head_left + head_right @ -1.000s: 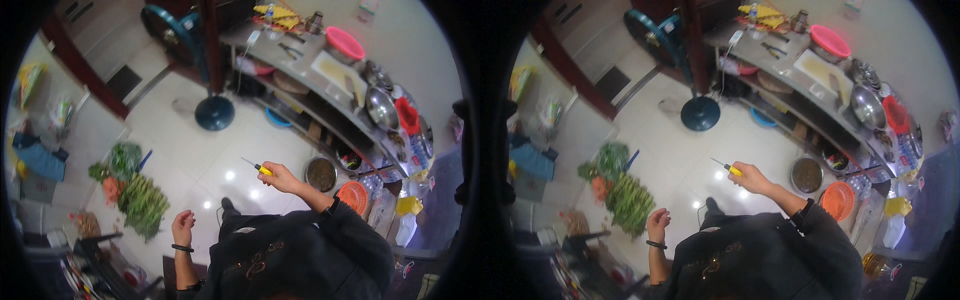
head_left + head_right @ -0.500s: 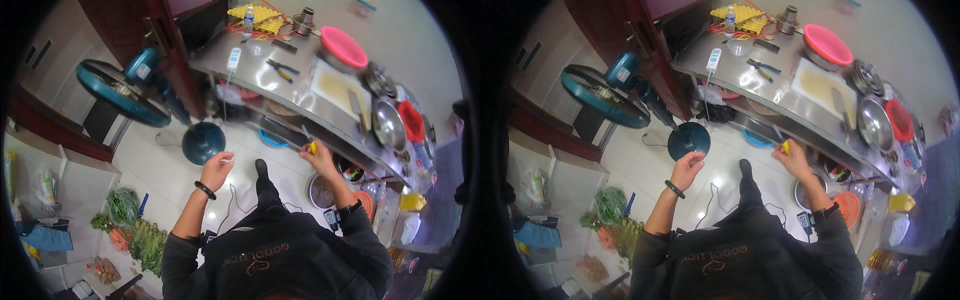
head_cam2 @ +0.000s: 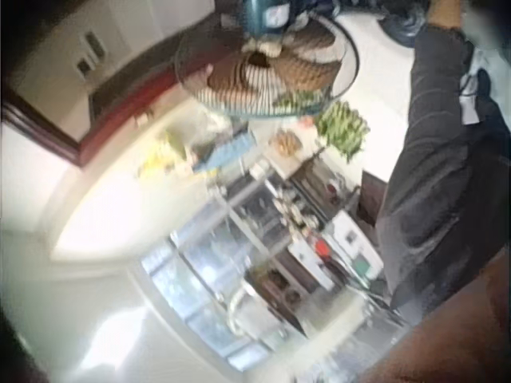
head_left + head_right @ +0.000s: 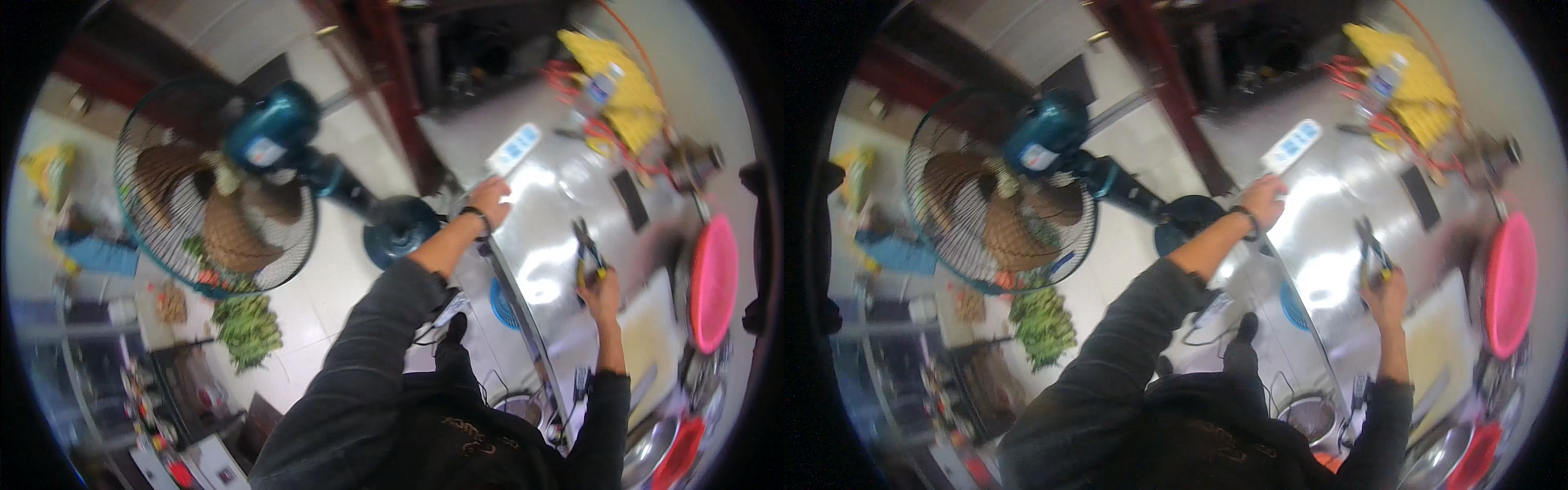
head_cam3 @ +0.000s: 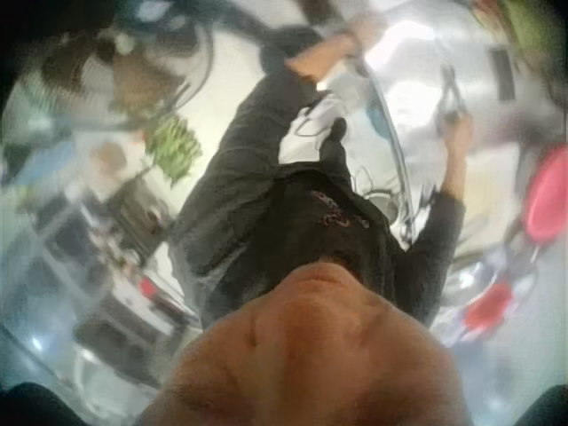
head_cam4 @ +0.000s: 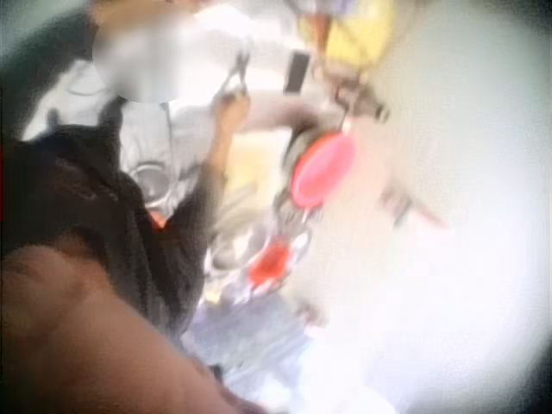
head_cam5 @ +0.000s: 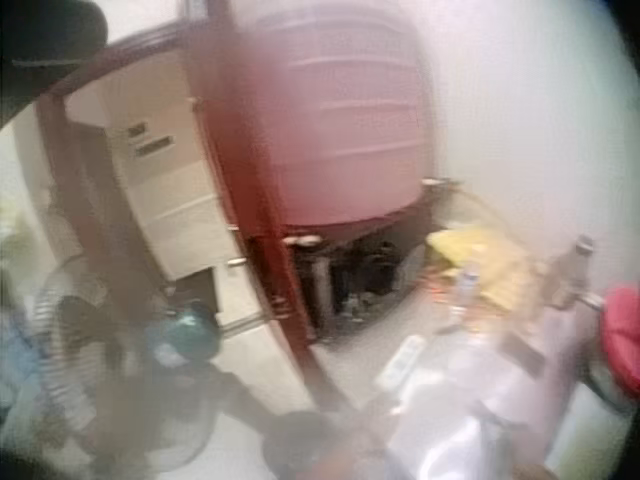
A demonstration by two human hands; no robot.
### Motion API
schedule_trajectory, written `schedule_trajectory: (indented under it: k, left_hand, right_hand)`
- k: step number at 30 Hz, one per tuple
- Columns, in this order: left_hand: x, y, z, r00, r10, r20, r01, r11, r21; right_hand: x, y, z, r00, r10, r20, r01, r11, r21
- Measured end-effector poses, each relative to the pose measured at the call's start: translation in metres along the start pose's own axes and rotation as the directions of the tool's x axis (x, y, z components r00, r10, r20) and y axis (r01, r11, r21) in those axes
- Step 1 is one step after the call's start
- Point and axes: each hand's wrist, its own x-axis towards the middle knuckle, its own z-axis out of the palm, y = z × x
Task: The person uses a screwdriver and pliers to adjust screws on the back of a teal table fan. They repeatedly tighten and loosen screws while holding the fan steady, then remove the pliers and continue with the screwdriver.
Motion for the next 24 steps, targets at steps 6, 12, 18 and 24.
schedule_trajectory:
  k: [6, 12, 18, 24]
  left_hand:
    - [-0.001, 0.036, -0.025, 0.984, -0.147, 0.098, 0.165, 0.963, -0.211]
    - [-0.165, 0.061, -0.044, 0.926, -0.185, 0.330, 0.324, 0.839, -0.437]
    - [-0.245, 0.085, -0.106, 0.952, -0.231, 0.202, 0.276, 0.357, -0.892]
    - [-0.357, 0.075, -0.228, 0.932, -0.361, -0.044, 0.141, 0.471, -0.871]
  right_hand:
    - [-0.006, 0.001, 0.004, 0.987, 0.158, 0.019, -0.150, 0.967, -0.207]
    - [-0.047, -0.097, 0.013, 0.929, 0.254, 0.269, -0.368, 0.704, 0.607]
    - [-0.081, -0.272, 0.037, 0.868, -0.347, 0.354, 0.090, 0.813, 0.576]
    - [-0.074, -0.394, 0.017, 0.545, -0.676, 0.495, 0.362, 0.723, 0.589]
